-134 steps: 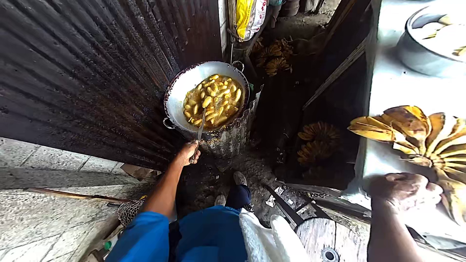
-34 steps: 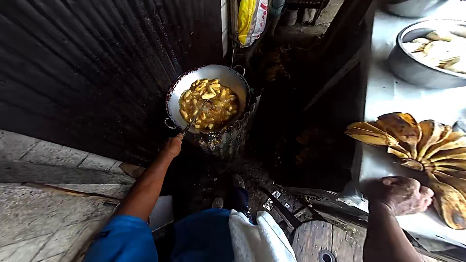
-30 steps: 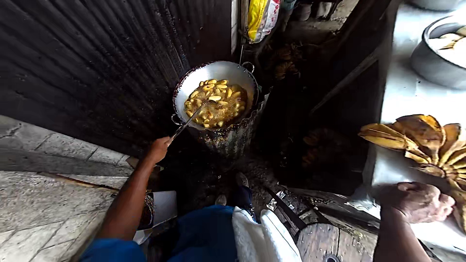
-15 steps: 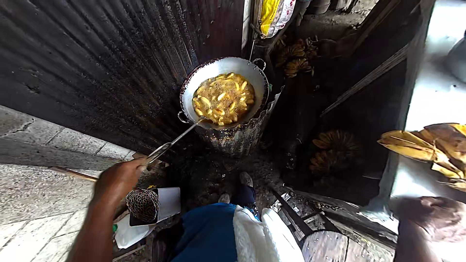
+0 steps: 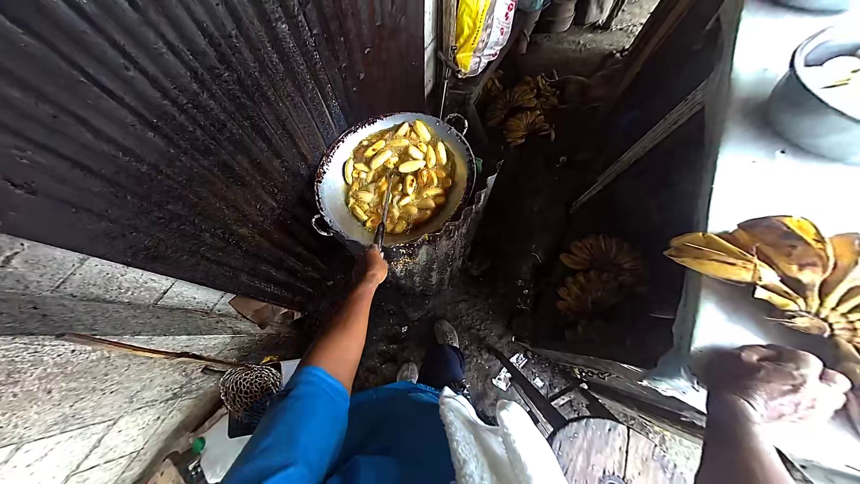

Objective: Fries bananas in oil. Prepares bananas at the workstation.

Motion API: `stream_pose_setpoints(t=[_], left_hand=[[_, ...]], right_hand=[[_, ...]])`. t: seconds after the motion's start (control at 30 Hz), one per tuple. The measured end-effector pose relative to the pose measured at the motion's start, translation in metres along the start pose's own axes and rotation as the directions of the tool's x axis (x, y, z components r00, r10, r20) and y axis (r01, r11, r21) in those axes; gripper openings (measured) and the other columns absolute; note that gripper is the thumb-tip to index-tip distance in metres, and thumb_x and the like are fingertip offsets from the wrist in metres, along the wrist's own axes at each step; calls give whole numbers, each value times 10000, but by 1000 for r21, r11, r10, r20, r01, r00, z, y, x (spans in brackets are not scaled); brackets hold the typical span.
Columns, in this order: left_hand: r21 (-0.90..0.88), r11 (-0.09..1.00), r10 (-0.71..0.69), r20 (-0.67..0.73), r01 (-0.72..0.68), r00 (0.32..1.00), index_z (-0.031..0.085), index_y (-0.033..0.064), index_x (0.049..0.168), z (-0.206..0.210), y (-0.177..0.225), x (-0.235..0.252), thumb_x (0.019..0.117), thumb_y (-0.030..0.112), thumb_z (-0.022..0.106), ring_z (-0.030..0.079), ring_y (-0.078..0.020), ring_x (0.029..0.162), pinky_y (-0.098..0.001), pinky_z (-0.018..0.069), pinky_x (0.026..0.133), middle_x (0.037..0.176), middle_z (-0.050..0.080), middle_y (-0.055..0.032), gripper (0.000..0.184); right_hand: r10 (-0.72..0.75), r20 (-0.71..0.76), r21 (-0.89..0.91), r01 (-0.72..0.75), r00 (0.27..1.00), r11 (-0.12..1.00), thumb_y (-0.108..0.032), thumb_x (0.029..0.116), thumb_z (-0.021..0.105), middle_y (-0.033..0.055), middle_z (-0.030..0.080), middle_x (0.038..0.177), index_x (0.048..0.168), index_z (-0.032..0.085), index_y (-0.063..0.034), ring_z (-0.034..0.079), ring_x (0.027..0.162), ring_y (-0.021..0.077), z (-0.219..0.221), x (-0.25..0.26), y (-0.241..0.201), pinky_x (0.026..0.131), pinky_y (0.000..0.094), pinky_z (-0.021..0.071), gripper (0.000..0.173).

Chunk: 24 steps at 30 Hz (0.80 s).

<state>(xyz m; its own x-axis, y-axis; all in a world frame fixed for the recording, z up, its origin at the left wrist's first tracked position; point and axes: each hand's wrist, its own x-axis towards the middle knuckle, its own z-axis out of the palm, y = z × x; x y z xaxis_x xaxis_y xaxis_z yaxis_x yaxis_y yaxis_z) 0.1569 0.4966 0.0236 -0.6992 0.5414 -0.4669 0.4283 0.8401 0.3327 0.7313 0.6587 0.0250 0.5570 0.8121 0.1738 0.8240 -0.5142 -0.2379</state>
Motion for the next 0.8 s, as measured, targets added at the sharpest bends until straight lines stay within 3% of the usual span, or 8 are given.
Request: stream_pose_setpoints(t=[0.07,0.17,0.3,0.43,0.5,0.57,0.7,0.8], left_hand=[[-293,955,-28,61,45,998,434,178,1540,5,12,-2,1111,353,387,631,-311,774,-474,544,681,1075,646,-210,466],[-635,748,-91,190,193,978,427,265,1532,7,14,-8,1111,450,382,450,-170,506,-315,423,463,764,520,-83,462],[-749,598,-63,312,286,948,492,232,1448,-29,-24,-38,1115,444,369,435,-124,435,-251,382,389,670,490,-38,414],[-830,488,-81,264,269,961,488,170,1439,-58,-86,-83,1121,401,375,464,-127,397,-254,417,346,667,525,-52,409],[-836,497,-133,191,232,973,461,166,1496,-63,-96,-100,1128,372,371,477,-141,395,-265,424,341,663,537,-68,431],[-790,582,-199,95,195,975,433,178,1539,-61,-91,-99,1128,362,383,488,-146,403,-271,429,351,665,549,-76,452],[-589,793,-228,-53,154,972,355,184,1595,-40,-73,-51,1125,401,365,534,-183,488,-323,491,459,761,593,-120,518],[-644,740,-235,26,196,972,366,181,1570,-13,-52,-10,1127,424,324,528,-189,502,-333,489,471,755,566,-112,507]], right_hand=[[7,6,7,-7,1000,1000,-311,970,457,181,569,1406,1233,672,-119,521,1354,360,-4,-2,-3,1090,532,430,390],[10,25,18,-11,1000,1000,-309,961,464,175,562,1417,1239,670,-126,519,1357,353,-7,-4,-5,1091,536,430,392],[-2,42,31,1,999,1000,-303,975,448,173,561,1423,1243,678,-131,518,1357,353,-11,-5,-7,1101,533,423,393],[0,52,26,-1,999,1000,-307,981,420,180,547,1447,1266,669,-126,501,1381,350,-10,-5,-8,1116,533,412,419],[-1,43,25,0,999,1000,-320,983,412,181,543,1455,1286,662,-130,499,1385,353,-5,-2,-5,1118,538,411,436],[-11,41,23,10,999,1000,-316,985,414,185,541,1455,1299,657,-129,496,1386,358,-6,-2,-5,1126,538,403,439],[-29,15,-6,29,999,1000,-314,983,407,171,568,1426,1267,674,-129,512,1372,341,-3,-1,-3,1130,520,403,431],[-19,18,-19,19,1000,1000,-316,976,414,159,568,1428,1246,684,-146,510,1375,330,-1,0,-2,1127,509,406,418]])
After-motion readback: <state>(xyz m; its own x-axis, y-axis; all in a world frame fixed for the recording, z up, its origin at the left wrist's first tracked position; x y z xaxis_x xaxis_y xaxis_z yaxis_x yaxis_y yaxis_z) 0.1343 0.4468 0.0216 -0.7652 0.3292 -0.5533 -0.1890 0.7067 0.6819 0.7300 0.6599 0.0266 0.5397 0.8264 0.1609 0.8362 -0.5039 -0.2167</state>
